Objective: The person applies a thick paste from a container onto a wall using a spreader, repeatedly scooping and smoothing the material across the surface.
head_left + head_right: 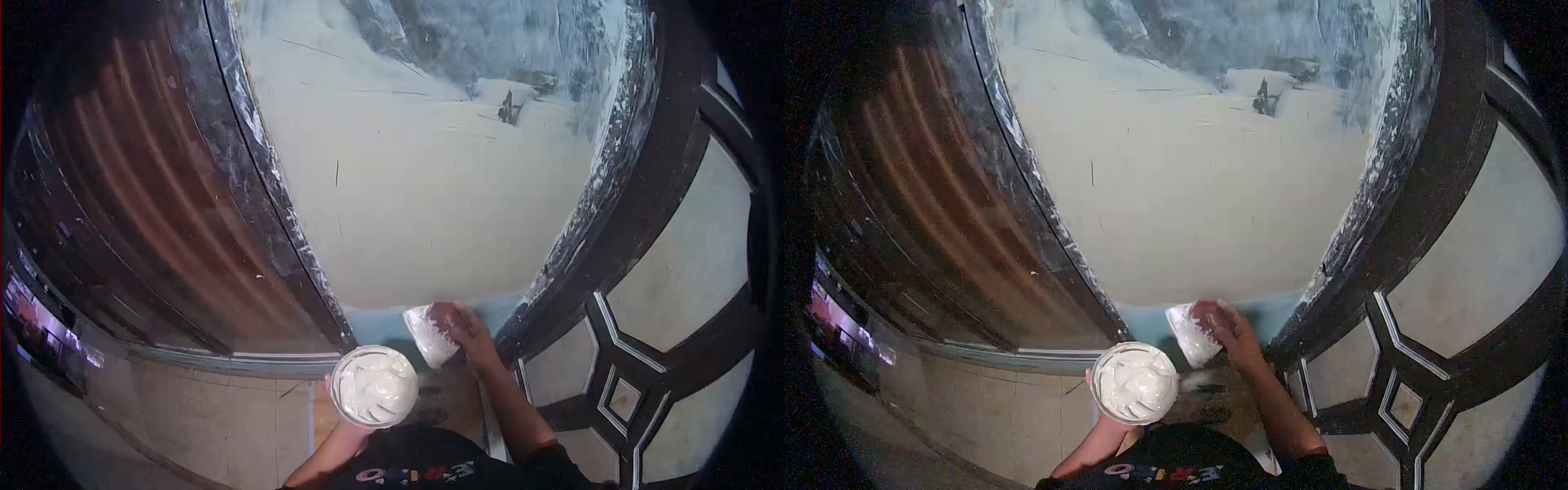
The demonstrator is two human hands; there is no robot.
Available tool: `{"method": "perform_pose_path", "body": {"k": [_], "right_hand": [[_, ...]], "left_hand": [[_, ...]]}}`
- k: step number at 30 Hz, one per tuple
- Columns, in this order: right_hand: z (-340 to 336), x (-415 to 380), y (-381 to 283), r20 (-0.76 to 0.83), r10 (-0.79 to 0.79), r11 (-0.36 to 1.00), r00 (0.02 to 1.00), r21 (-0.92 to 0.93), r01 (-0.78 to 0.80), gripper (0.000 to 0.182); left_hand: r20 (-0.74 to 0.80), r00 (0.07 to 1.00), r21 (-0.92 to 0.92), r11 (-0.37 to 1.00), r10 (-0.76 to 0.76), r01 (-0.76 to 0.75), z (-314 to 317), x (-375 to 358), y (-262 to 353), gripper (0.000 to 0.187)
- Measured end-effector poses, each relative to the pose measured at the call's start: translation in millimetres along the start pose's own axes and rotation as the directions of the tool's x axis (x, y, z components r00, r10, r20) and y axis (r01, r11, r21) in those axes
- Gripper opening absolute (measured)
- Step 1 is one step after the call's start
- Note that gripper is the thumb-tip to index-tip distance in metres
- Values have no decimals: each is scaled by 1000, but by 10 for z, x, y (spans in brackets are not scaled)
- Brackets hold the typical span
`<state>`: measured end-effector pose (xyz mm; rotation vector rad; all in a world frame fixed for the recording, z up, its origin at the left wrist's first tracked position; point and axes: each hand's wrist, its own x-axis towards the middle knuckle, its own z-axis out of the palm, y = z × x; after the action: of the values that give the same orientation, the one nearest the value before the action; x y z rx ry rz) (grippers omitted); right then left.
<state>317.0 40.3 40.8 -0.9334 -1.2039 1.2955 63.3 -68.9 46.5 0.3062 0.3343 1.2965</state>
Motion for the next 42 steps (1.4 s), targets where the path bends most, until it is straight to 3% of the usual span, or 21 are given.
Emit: {"method": "perform_pose_path", "body": {"k": [1, 3, 4, 7, 8, 13, 15, 16, 22, 25, 27, 28, 31, 32, 33, 34, 35, 37, 39, 40, 42], "right_hand": [[53, -19, -106, 1, -12, 1000, 1000, -4, 12, 63], [129, -31, -273, 63, 86, 981, 994, 166, -96, 70], [102, 20, -237, 10, 173, 980, 985, 98, -173, 72], [127, 166, -360, 43, 296, 943, 954, 149, -299, 66], [99, 255, -214, 101, 212, 955, 972, 190, -228, 57], [361, 365, -288, 108, 212, 943, 971, 236, -233, 48], [397, 568, -407, 249, -2, 980, 969, 191, -47, 48], [460, 547, -643, 136, 76, 988, 988, 123, -93, 48], [1142, 1053, -1892, 26, -238, 968, 971, -75, 239, 35], [1503, 1379, -2037, 45, -421, 907, 906, -14, 422, 33], [1748, 1475, -2106, 18, -452, 892, 892, -1, 452, 30], [1809, 1551, -2074, -23, -480, 877, 877, -36, 479, 27], [1670, 1590, -2039, -163, -507, 861, 846, -136, 490, 25], [1612, 1444, -2066, -249, -541, 841, 803, -170, 514, 24], [1454, 1416, -1977, -295, -580, 814, 759, -236, 531, 23], [1443, 1306, -1979, -332, -598, 802, 730, -238, 548, 23], [1460, 1197, -1997, -370, -609, 793, 702, -241, 560, 23], [1653, 1079, -2074, -332, -606, 795, 723, -238, 557, 23], [1850, 1107, -2050, -247, -588, 809, 771, -186, 557, 24], [1958, 1177, -1996, -209, -603, 796, 770, -231, 560, 25], [2113, 1295, -1926, -158, -606, 769, 780, -367, 523, 26]], "left_hand": [[120, 993, -335, 942, 13, 28, -45, 8, 32, 94], [-20, 998, 68, 996, 59, -57, -8, -81, 127, 94], [-23, 993, 110, 988, 115, -112, -102, -76, 127, 92], [124, 990, -28, 998, 66, -63, -124, -118, 230, 92], [-8, 997, 169, 983, 78, -76, -99, -181, 271, 93], [30, 997, 26, 997, 72, -73, -120, -204, 406, 92], [80, 983, 194, 965, 164, -177, -71, -224, 477, 89], [288, 944, -141, 982, 160, -123, -182, -145, 472, 86], [187, 964, -24, 982, 190, -188, -406, -87, 652, 83], [216, 947, 20, 968, 240, -250, -456, -26, 732, 83], [137, 989, -500, 866, 60, 17, -523, -33, 764, 96], [-60, 985, 112, 982, 159, -151, -567, 20, 760, 98], [-44, 988, 125, 982, 148, -141, -609, -8, 831, 99], [220, 974, -619, 779, 53, 97, -609, -28, 894, 99], [226, 973, -617, 780, 48, 105, -603, -42, 945, 99], [191, 975, -324, 945, 112, -45, -593, -42, 973, 93], [175, 967, 13, 982, 185, -190, -608, -55, 983, 87], [73, 990, -87, 989, 122, -115, -744, -122, 1120, 85], [96, 979, -629, 751, -180, 200, -719, -222, 1275, 99], [222, 975, -464, 877, -22, 126, -855, -51, 1094, 100], [206, 978, -486, 863, -40, 138, -1172, 60, 1034, 101]]}}
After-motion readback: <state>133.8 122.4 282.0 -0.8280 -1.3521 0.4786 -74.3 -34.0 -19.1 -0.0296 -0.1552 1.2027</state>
